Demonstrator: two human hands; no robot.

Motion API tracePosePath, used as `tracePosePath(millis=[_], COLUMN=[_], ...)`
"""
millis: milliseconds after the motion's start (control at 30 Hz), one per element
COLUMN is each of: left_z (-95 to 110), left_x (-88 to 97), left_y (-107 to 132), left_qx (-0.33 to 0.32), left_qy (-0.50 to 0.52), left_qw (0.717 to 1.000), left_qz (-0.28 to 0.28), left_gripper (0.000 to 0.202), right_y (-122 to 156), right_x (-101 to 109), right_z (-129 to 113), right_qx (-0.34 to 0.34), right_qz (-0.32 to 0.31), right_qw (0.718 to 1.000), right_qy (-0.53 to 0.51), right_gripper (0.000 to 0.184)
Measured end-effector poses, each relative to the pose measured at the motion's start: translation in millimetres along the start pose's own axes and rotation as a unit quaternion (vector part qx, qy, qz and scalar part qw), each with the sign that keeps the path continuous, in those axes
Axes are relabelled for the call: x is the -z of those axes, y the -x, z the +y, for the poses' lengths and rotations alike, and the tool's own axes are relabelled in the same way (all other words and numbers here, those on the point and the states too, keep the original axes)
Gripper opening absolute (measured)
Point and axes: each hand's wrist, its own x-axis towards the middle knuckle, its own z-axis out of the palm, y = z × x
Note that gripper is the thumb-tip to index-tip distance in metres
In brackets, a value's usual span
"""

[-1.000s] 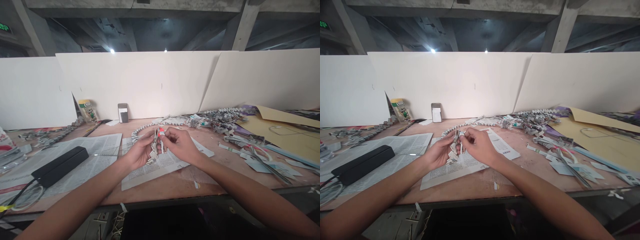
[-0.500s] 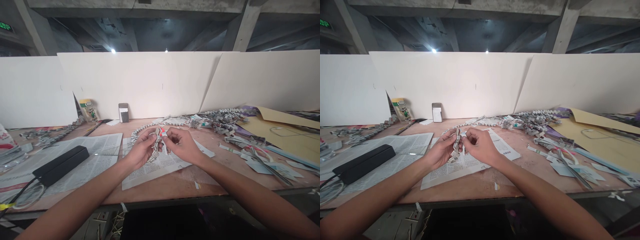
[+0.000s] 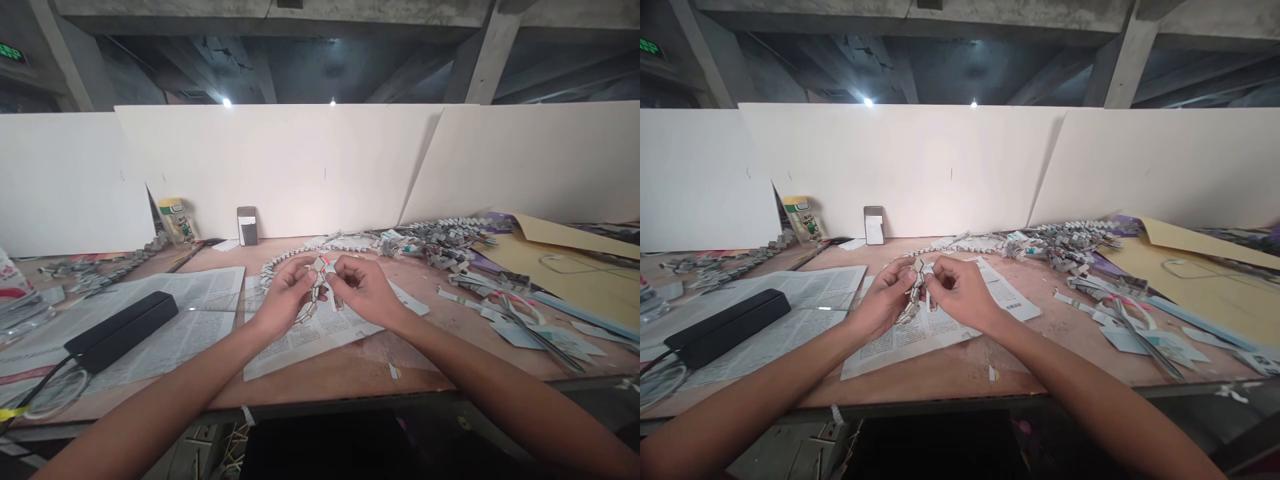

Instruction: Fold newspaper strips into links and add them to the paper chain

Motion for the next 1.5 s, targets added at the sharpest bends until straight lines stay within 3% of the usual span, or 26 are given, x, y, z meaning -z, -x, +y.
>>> tracePosePath(millis=[167,400,767,1233,1400,1500], left_z=[1.8,11.4,11.9,11.6,16.2,16.6], left_x=[-0.1,0.7,9.7,9.5,12.4,14.0], left_y=[2.5,3.8,3.0,5.4,5.1,4.9], left_qx=[-0.075,-0.115,-0.166,-0.296,-0.319,-0.318], left_qy=[-0.131,-0.258,-0.351,-0.458,-0.494,-0.493], left_qw=[0.988,0.958,0.922,0.837,0.808,0.809], left_qz=[0.022,0.055,0.015,0.041,0.037,0.04], left_gripper=[0.022,0.025,0.028,0.025,0.023,0.023], right_y=[-2.4,-8.2,-7.9,-0.7,-3.6,-4.6], right_x=[2.6,12.9,3.3,-7.6,-5.5,-3.5], right_z=[2.9,5.2,14.2,16.0,16.5,15.6], right_qx=[-0.012,-0.044,-0.056,0.028,-0.004,-0.025], right_qz=[-0.012,-0.106,-0.047,0.068,0.059,0.056], right_qw=[1.0,0.992,0.987,0.992,0.987,0.985], right_qy=[-0.025,-0.049,-0.144,-0.104,-0.147,-0.162], right_gripper=[0.026,0.03,0.032,0.021,0.018,0.018])
